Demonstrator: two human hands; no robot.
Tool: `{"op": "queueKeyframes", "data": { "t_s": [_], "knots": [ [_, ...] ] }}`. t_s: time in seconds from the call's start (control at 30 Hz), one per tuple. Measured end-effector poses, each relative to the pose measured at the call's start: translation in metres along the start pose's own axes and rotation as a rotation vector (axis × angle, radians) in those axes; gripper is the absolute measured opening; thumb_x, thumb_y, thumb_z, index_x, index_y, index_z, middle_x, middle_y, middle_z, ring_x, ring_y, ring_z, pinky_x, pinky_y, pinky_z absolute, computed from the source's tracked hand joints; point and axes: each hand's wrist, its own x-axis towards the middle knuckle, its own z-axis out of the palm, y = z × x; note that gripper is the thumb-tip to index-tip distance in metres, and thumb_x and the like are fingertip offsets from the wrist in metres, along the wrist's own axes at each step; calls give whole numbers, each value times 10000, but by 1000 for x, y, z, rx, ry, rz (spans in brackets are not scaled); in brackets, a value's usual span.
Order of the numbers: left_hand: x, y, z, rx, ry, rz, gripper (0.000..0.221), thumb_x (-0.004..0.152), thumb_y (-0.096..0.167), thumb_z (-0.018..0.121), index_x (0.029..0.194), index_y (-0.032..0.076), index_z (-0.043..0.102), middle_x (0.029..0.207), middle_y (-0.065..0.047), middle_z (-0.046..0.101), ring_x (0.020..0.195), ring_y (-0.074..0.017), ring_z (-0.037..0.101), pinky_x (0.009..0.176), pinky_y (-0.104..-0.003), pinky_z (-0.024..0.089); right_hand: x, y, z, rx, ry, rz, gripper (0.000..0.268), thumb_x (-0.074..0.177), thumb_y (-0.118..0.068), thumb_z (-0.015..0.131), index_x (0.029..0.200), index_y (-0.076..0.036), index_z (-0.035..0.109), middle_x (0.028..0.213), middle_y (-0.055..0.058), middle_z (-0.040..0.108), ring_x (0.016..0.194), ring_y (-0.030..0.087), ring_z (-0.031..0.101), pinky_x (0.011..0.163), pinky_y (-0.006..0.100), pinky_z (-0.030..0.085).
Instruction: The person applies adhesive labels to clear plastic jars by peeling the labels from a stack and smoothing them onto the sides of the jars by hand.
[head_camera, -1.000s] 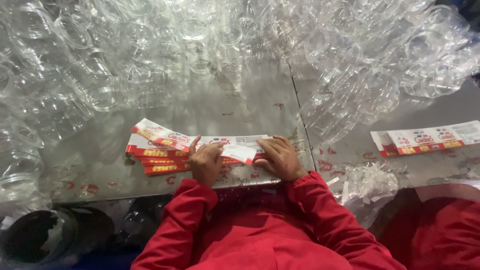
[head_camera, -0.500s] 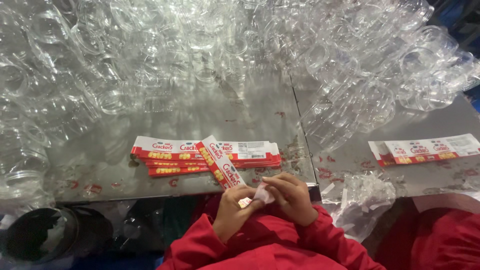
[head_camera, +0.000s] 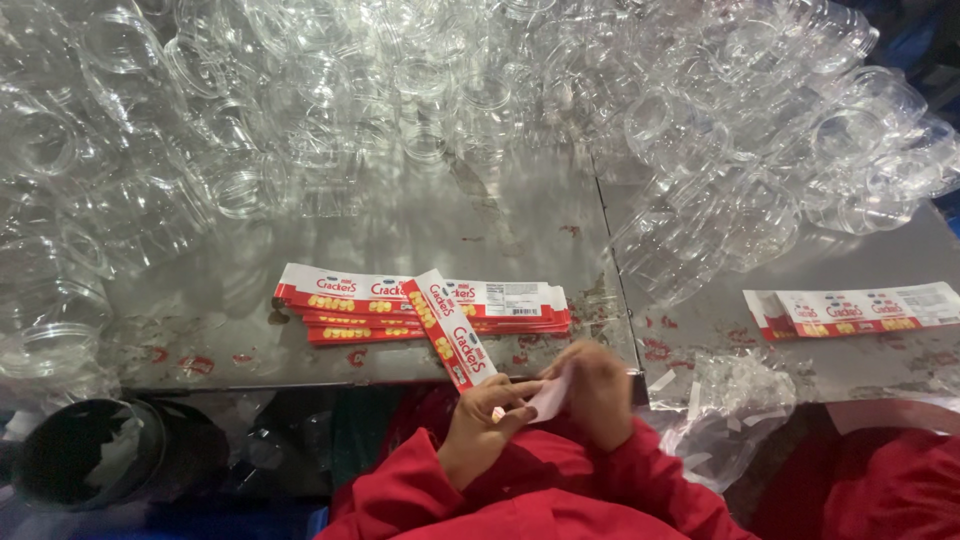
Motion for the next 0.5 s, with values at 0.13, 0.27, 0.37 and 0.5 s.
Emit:
{"op": "queueKeyframes", "data": {
  "t_s": [0.13,0.27,0.37,0.5],
  "knots": [
    [1,-1,-10,-82,106,-55,320,839,-12,774,1154,43,774,843,-37,675,788,-115,632,731,-242,506,24,-6,-29,515,206,-83,326,1230,-318,515,1044,-71,618,864,59,655,699,160,623,633,336,553],
    [8,6,-17,-106,189,27,324,823,4,783,1139,68,755,834,-28,719,758,-121,672,721,-267,547,-1,-27,6,30,-106,-34,311,1119,-327,577,1093,-20,619,788,35,602,597,114,553,504,289,483],
    [5,12,-20,160,-4,149,245,833,80,800,1077,99,787,788,-52,756,706,-177,696,765,-326,537,-18,-26,4,-201,-199,61,234,1004,-253,630,967,-22,646,774,70,650,590,143,576,506,316,491],
    [-1,7,-42,1128,-234,237,160,929,188,782,770,168,779,647,-42,715,620,-241,664,903,-468,489,-14,-37,-60,144,257,-121,374,1086,-141,647,732,-171,532,636,-62,468,522,50,410,448,235,362]
  ]
}}
